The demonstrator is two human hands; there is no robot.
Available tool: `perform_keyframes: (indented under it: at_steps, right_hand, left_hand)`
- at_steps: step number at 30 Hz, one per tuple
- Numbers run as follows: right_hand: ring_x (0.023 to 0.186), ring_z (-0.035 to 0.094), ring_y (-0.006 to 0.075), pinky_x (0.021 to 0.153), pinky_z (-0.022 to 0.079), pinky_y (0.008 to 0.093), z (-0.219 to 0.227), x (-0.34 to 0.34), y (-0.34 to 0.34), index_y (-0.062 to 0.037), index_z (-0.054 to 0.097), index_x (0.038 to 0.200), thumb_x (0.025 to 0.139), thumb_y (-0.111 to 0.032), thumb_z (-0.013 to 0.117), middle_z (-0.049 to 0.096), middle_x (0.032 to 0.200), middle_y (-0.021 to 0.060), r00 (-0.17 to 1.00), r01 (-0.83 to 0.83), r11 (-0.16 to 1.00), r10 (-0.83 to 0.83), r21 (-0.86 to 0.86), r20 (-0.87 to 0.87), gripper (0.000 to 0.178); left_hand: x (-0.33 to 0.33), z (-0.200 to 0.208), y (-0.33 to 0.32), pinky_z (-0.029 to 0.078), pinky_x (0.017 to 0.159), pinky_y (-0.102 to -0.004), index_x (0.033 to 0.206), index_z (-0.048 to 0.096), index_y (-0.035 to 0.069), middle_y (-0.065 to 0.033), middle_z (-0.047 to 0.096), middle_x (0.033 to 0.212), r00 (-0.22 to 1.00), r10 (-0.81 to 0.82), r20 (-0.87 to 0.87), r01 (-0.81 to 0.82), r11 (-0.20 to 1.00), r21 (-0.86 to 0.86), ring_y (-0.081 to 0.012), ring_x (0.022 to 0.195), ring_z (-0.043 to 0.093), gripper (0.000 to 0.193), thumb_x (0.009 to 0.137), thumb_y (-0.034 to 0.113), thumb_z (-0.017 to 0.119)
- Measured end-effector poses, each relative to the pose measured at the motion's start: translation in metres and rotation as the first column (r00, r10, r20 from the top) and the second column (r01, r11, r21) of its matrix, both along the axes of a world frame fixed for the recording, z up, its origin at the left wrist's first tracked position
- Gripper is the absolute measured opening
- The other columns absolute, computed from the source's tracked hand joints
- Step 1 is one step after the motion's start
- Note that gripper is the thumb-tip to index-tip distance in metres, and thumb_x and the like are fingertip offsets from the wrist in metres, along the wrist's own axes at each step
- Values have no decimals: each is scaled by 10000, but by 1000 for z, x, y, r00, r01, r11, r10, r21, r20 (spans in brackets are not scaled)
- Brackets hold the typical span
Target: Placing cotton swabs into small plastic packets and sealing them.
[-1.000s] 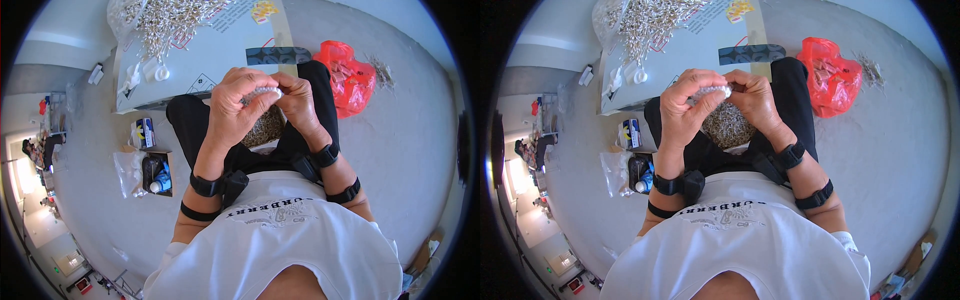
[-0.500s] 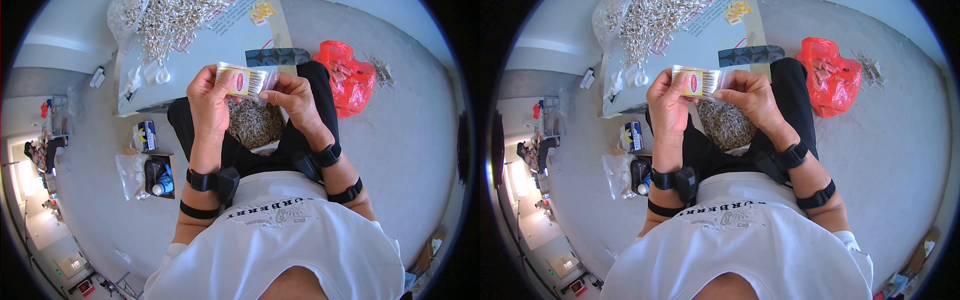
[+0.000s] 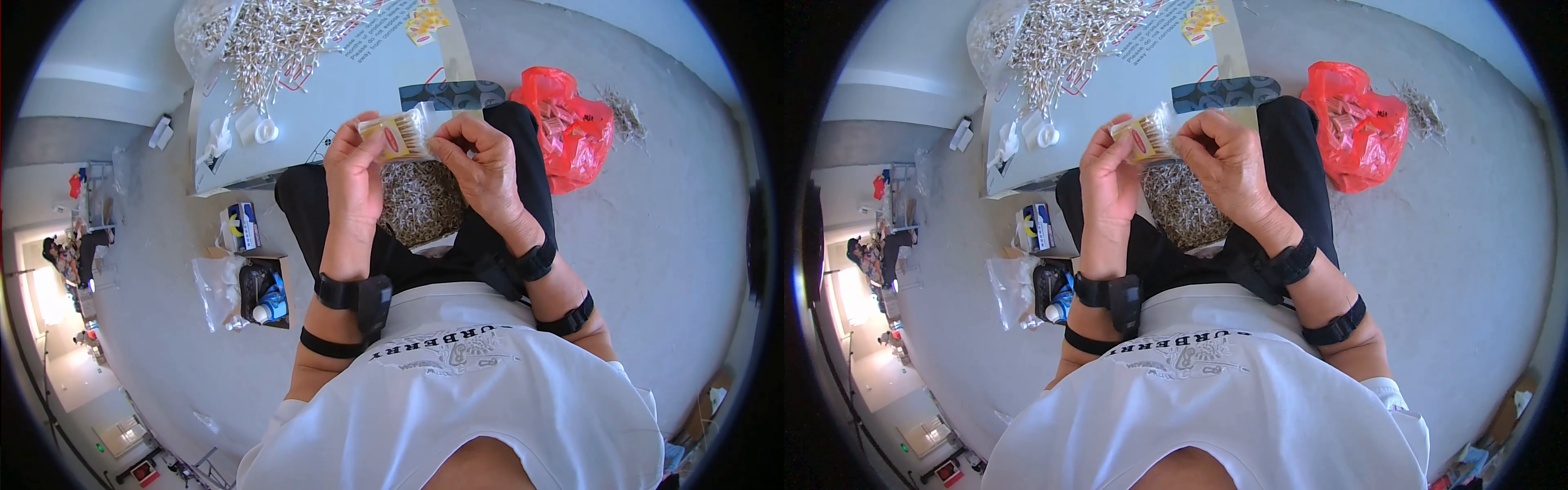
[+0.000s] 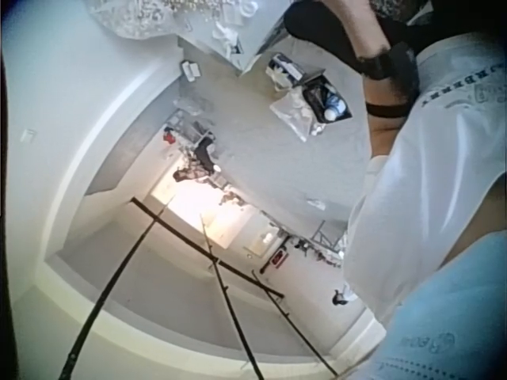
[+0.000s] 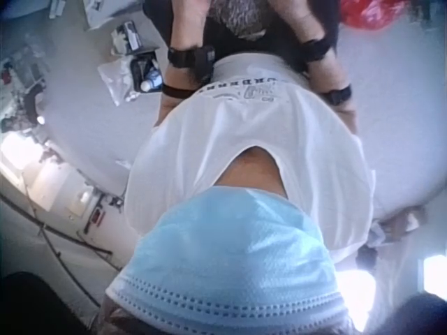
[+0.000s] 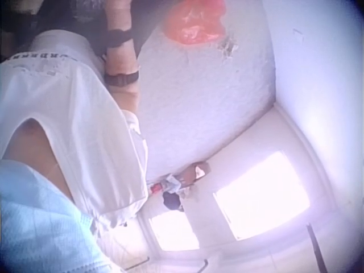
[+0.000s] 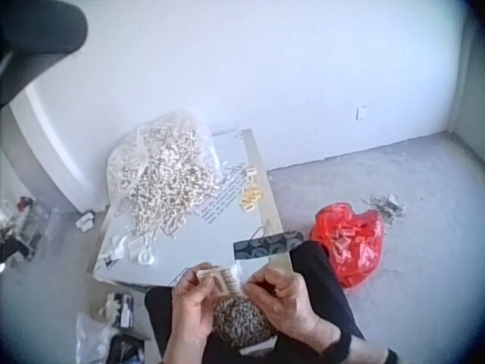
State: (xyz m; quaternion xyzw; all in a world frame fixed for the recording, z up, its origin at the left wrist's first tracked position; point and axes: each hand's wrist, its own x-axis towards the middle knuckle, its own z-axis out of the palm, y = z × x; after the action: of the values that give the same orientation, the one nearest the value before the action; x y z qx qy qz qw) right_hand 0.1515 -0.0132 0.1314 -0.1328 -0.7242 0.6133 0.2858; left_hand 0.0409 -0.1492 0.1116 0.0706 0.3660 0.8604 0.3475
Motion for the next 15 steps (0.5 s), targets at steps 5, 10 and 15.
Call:
perform_keyframes:
  at_steps: [5,10,15]
  right_hand:
    - [716,594,309,613,473,369,4,-1,16,2,546,799,788,-3,652,555,783,135,999,-28,885,40,465,-16,106]
    - [828,577,362,679,463,439,4,-10,24,-9,517,847,773,-27,646,550,834,145,991,-123,723,123,680,49,149]
    - [810,569,332,686,475,374,-3,-13,26,-6,529,859,784,26,625,554,866,129,990,-105,761,143,640,-7,126]
  left_hand:
    - [-8,46,3,482,864,-354,1090,669,61,-79,653,1022,130,-257,-958,-520,805,-287,-233,932,611,370,725,17,705]
    - [-12,49,11,473,781,-297,943,694,28,-71,643,932,82,-398,-914,-333,853,-402,-202,898,597,254,705,-60,677]
    - [-9,43,17,477,589,-285,820,607,-7,-71,603,824,38,-446,-894,-378,822,-426,-182,674,594,132,719,-88,634]
